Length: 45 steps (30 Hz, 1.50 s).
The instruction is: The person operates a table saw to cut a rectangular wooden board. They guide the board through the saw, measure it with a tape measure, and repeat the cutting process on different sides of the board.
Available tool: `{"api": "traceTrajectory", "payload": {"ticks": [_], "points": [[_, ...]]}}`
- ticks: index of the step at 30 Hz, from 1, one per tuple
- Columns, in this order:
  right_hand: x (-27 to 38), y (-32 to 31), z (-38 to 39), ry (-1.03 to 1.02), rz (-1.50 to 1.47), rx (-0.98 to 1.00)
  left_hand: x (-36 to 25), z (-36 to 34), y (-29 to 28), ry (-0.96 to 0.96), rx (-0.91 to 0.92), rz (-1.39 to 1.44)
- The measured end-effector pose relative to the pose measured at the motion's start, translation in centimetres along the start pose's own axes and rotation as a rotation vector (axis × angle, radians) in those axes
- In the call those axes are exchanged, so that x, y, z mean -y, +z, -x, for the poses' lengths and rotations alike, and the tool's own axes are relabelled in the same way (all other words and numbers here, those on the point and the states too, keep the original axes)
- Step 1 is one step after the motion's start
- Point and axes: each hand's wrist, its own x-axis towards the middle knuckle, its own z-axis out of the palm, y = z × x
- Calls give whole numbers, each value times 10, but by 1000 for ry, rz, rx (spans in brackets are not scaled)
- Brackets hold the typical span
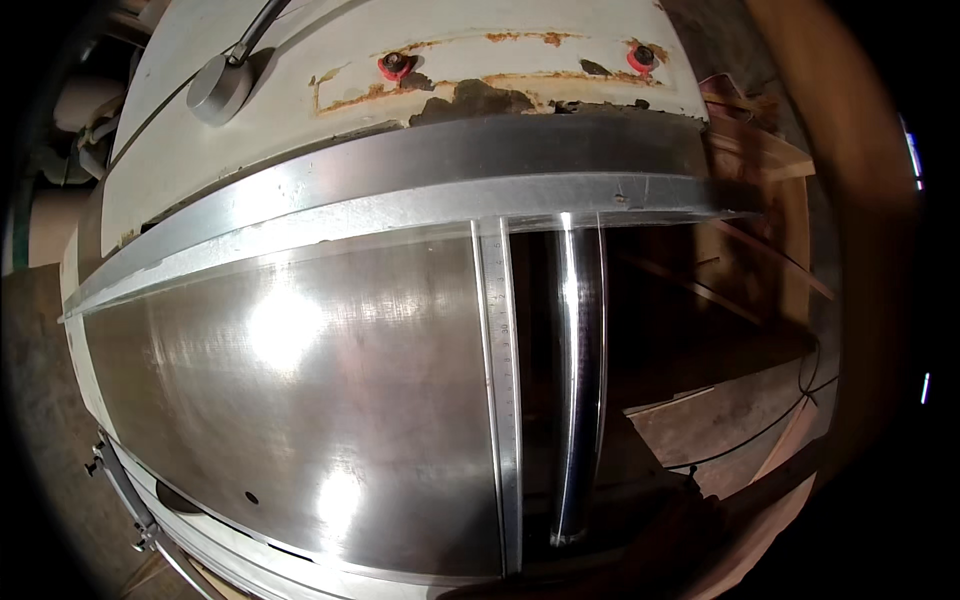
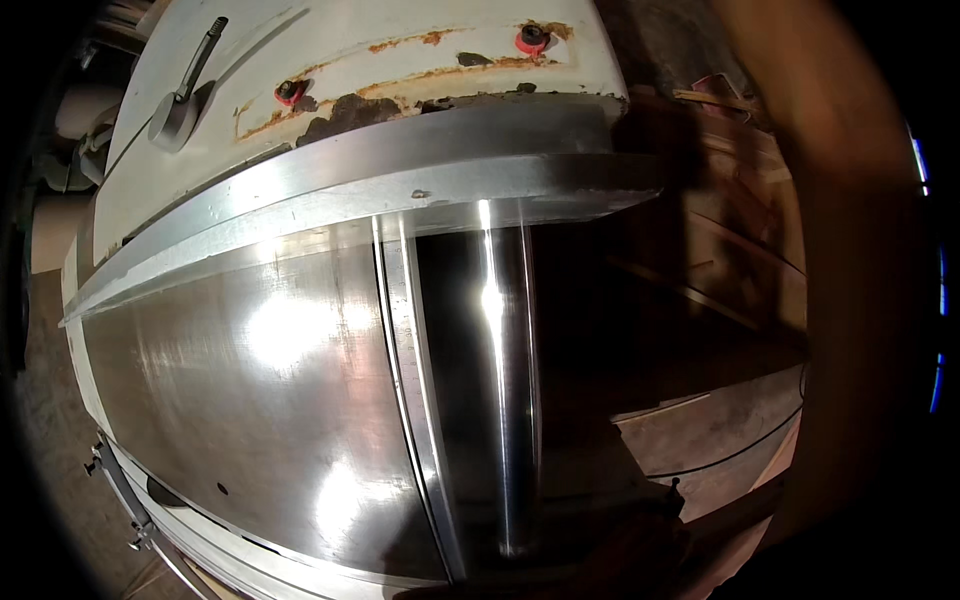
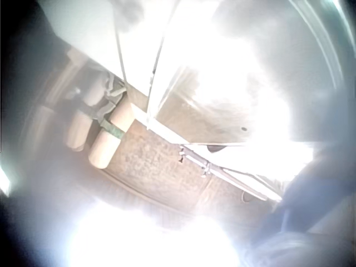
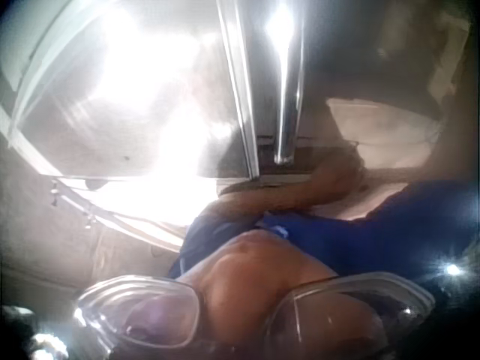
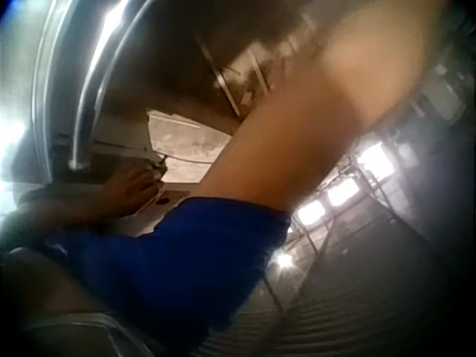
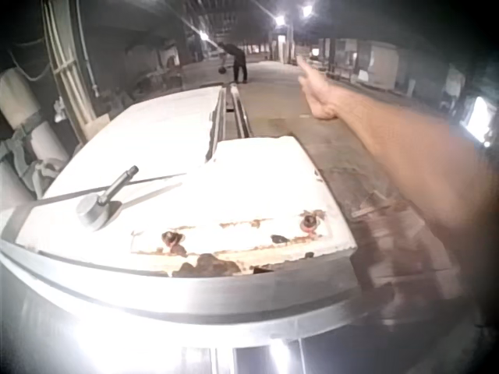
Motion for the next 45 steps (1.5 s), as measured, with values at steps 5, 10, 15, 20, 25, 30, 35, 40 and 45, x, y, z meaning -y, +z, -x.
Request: {"api": "traceTrajectory", "payload": {"ticks": [5, 10, 15, 20, 25, 30, 35, 40, 45], "points": [[-2, -3, 0, 2, -18, -10, 5, -3, -1, -31, -45, 149], [-1, 1, -2, -5, -36, 3, 4, 1, 6, -91, -134, 326], [-6, 1, -3, 21, -44, 5, 2, -4, -1, -113, -6, 263], [-5, 0, -1, 15, -56, 0, 6, -5, 1, -68, -39, 211], [-7, 3, -1, 30, -74, 15, 8, -3, 3, -50, -53, 214], [-13, 5, 3, 79, -81, 23, 11, -2, 8, -6, -79, 247], [-14, 5, 3, 83, -114, 25, 9, -2, 14, 20, -90, 204], [-13, 7, 1, 89, -146, 33, 2, -11, -2, -55, -17, 132], [-19, 9, 6, 140, -174, 48, -2, -12, -1, -80, -21, 131]]}}
